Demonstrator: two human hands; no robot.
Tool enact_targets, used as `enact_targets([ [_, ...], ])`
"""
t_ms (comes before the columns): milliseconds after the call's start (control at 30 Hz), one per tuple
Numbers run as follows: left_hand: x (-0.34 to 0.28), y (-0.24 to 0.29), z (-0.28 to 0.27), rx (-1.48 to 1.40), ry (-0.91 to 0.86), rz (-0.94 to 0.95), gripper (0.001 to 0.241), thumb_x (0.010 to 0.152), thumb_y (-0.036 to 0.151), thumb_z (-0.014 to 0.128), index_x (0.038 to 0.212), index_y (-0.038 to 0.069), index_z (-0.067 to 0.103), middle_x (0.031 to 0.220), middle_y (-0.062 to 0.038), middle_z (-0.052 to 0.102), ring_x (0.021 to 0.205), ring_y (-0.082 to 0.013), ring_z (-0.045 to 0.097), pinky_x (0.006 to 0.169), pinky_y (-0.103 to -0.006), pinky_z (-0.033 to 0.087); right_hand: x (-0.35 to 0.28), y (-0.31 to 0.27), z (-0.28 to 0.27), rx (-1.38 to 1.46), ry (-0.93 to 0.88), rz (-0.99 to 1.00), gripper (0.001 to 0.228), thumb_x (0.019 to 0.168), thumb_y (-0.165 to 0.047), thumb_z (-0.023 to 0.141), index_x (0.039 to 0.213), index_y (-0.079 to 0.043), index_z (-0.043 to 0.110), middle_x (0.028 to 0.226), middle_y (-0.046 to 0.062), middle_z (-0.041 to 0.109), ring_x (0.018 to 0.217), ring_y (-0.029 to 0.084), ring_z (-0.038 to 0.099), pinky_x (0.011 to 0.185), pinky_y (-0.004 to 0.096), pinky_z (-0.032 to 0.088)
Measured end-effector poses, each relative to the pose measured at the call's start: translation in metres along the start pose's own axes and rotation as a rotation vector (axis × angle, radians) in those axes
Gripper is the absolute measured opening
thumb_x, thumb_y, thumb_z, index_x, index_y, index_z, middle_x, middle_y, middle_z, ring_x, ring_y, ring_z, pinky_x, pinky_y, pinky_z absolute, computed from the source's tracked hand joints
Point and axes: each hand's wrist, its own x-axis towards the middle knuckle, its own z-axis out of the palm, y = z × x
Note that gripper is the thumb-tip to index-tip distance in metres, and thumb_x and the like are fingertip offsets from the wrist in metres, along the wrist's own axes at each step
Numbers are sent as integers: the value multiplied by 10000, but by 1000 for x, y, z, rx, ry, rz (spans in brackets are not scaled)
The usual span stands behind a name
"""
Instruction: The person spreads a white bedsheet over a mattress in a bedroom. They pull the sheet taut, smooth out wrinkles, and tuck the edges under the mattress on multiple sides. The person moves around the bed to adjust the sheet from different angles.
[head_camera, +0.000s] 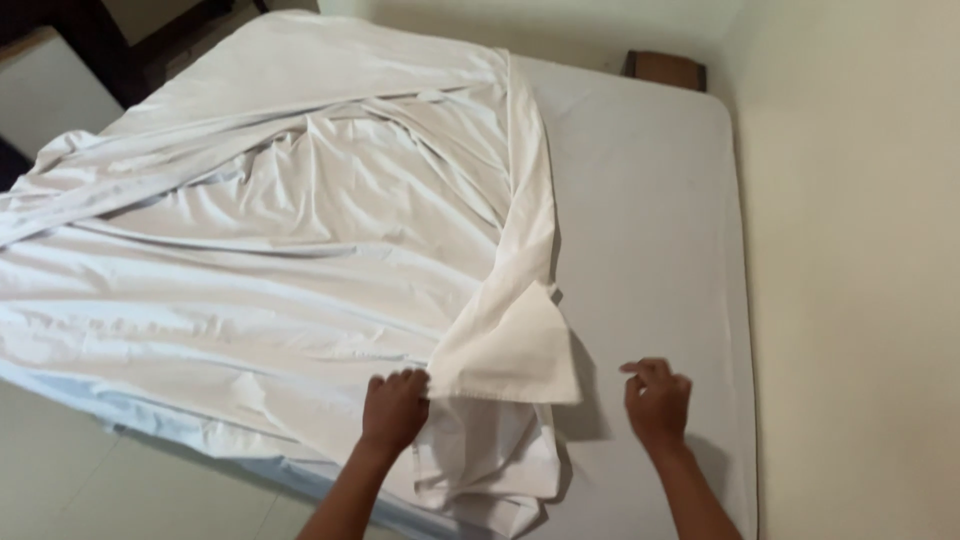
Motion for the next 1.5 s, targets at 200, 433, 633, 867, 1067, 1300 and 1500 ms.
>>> enact_targets([
  [200,-19,-31,55,170,-515,-159,680,897,376,732,1459,138,433,1483,-125,452,1367,-318,460,1112,-579,350,-41,-72,40,35,-290,46,206,902,-131,626,1055,-204,743,1082,-3,653,760,161,667,1032,420,390],
  [433,-23,-27,82,25,-426,40,801,881,373,751,1533,145,347,1534,-115,396,1375,-322,435,1085,-544,365,-75,-136,73,76,-451,88,255,912,-161,605,1137,-209,716,1170,20,644,982,183,653,1064,436,355],
  [633,-20,-37,102,58,-560,67,844,879,360,756,1557,149,299,1588,-115,324,1424,-299,371,1126,-533,325,-74,-135,95,31,-468,132,314,935,-199,585,1234,-205,678,1253,51,635,1153,213,612,1106,453,338],
  [867,-12,-53,112,98,-580,173,821,892,338,742,1562,126,318,1582,-148,345,1397,-334,394,1111,-555,333,-74,-138,125,-51,-499,188,467,952,-268,591,1415,-213,569,1360,79,591,1271,239,555,1111,482,317],
  [1067,-19,-52,120,66,-548,217,773,890,331,730,1534,107,366,1562,-153,383,1374,-334,434,1089,-542,360,-87,-116,164,-83,-415,268,523,963,-260,595,1478,-199,531,1427,86,568,1319,249,528,1118,477,315],
  [1300,-23,-53,115,-22,-520,284,641,903,281,701,1469,110,454,1536,-134,412,1374,-320,444,1092,-536,349,-80,-103,190,-130,-279,277,513,981,-268,597,1474,-137,552,1427,141,577,1310,288,522,1106,496,284],
  [1500,-11,-47,107,-155,-416,265,461,923,222,671,1365,127,580,1489,-108,480,1345,-297,488,1088,-508,361,-63,-111,178,-108,-401,450,465,1009,-284,577,1462,-178,580,1242,54,724,1203,251,628,1212,518,261],
])
